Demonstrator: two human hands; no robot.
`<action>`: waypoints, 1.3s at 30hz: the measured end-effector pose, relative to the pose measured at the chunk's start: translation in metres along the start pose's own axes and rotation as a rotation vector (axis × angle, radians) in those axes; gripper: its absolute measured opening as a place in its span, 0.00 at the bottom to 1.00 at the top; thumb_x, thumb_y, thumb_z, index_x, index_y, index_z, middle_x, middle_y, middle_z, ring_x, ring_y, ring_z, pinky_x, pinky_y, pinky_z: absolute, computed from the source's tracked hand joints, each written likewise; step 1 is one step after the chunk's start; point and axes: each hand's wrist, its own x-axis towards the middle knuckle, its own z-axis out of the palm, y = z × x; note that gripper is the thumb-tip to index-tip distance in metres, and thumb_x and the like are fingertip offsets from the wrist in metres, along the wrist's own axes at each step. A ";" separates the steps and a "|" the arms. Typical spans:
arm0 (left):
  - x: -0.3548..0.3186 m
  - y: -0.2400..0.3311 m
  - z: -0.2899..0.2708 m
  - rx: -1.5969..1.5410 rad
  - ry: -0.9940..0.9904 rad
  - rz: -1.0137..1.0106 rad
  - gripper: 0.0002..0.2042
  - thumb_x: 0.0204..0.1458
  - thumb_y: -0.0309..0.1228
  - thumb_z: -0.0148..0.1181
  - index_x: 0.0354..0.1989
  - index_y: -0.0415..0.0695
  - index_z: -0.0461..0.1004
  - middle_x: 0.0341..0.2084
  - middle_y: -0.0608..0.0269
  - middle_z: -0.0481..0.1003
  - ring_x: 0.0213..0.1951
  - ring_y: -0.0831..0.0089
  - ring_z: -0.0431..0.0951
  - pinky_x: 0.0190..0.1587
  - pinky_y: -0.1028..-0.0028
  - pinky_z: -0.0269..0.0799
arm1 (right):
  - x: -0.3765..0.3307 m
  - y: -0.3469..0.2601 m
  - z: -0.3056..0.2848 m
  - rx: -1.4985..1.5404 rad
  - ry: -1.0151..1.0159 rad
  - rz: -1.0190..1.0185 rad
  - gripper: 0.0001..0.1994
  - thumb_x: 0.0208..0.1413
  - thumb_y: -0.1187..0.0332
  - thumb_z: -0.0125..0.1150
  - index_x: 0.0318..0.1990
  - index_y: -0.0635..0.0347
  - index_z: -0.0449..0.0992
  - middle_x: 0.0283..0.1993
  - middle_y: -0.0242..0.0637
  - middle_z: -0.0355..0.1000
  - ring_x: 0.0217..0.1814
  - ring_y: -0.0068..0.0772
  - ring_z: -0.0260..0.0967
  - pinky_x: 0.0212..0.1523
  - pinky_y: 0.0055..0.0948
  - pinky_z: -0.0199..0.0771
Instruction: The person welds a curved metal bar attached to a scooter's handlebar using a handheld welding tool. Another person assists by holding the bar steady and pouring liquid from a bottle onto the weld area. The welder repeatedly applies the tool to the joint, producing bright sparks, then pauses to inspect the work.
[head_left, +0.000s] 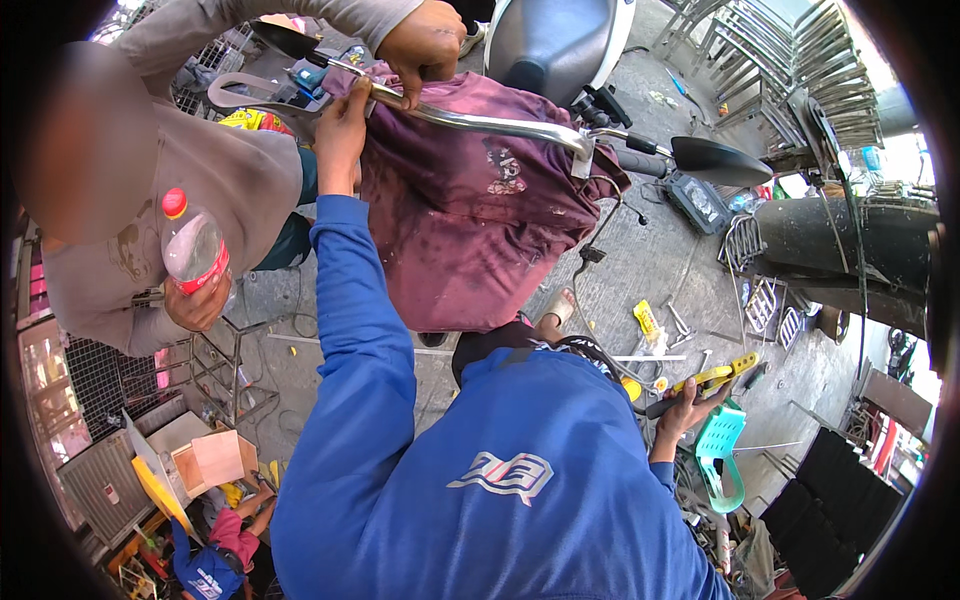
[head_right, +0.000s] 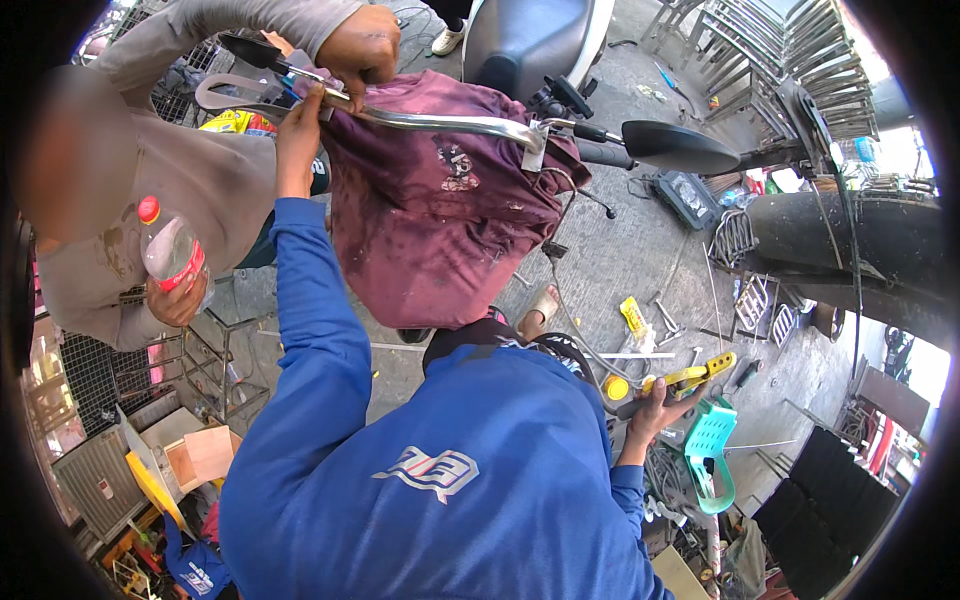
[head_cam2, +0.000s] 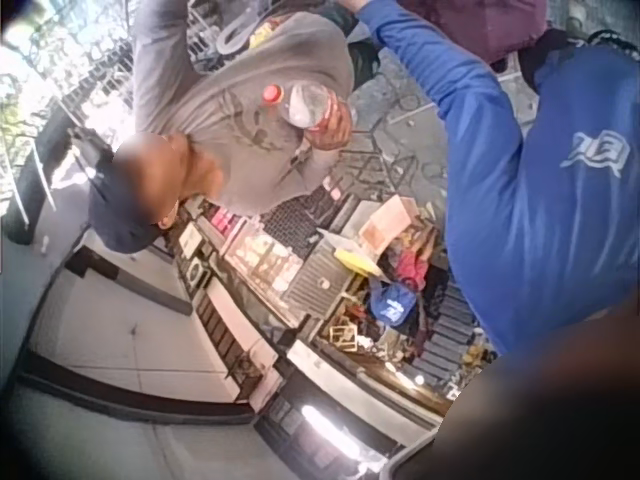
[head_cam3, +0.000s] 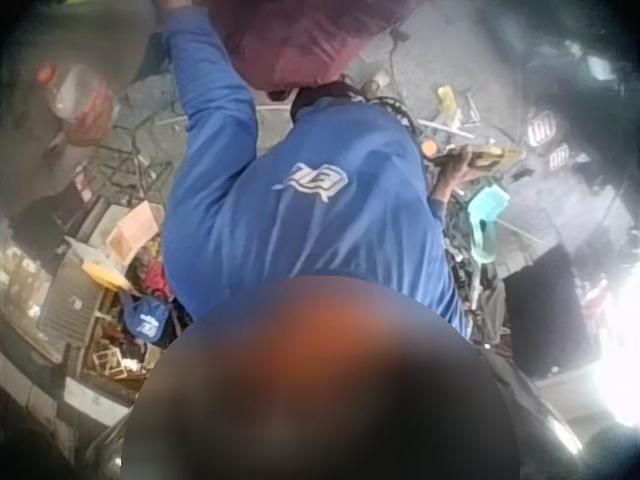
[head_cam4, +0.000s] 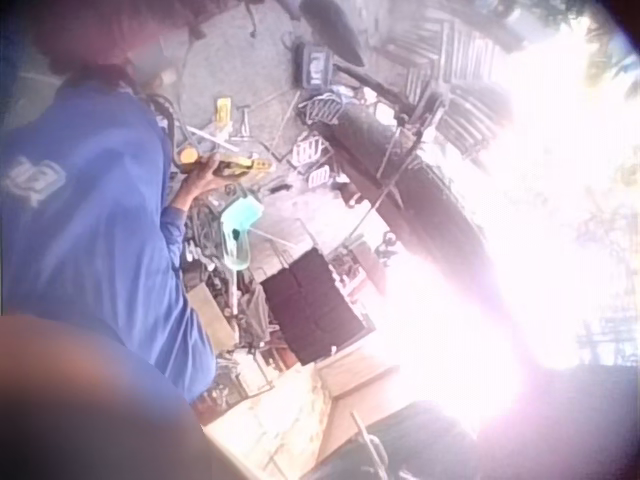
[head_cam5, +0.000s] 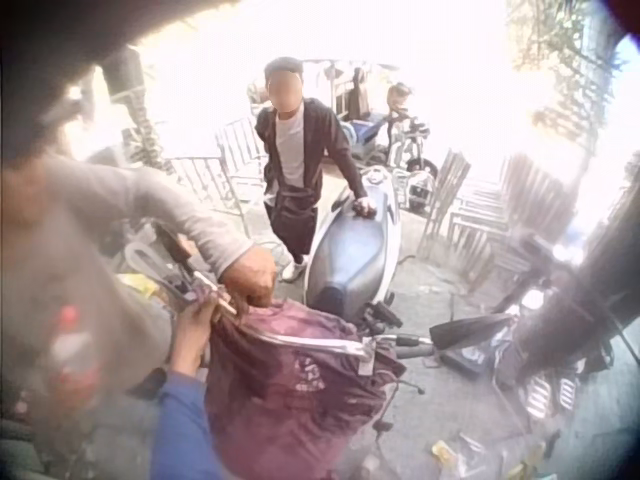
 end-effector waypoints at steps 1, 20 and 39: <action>0.001 -0.001 0.000 0.003 -0.006 -0.007 0.34 0.62 0.61 0.60 0.48 0.34 0.83 0.40 0.45 0.84 0.43 0.59 0.82 0.52 0.64 0.73 | -0.005 -0.003 0.001 0.010 -0.013 0.010 0.52 0.54 0.59 0.75 0.81 0.51 0.46 0.73 0.47 0.56 0.44 0.31 0.71 0.29 0.25 0.76; -0.006 0.005 0.008 -0.293 0.099 0.176 0.14 0.63 0.35 0.70 0.48 0.36 0.80 0.37 0.64 0.80 0.36 0.79 0.76 0.40 0.77 0.73 | -0.075 -0.098 -0.049 -0.105 -0.185 0.064 0.70 0.30 0.50 0.87 0.81 0.55 0.44 0.47 0.37 0.69 0.46 0.31 0.70 0.46 0.30 0.73; -0.038 0.055 -0.013 0.473 0.168 0.385 0.16 0.61 0.44 0.69 0.46 0.43 0.87 0.39 0.60 0.86 0.39 0.70 0.84 0.45 0.69 0.78 | 0.009 -0.102 0.136 -0.109 -1.237 -0.365 0.64 0.29 0.54 0.93 0.72 0.68 0.54 0.59 0.57 0.76 0.61 0.55 0.77 0.65 0.48 0.74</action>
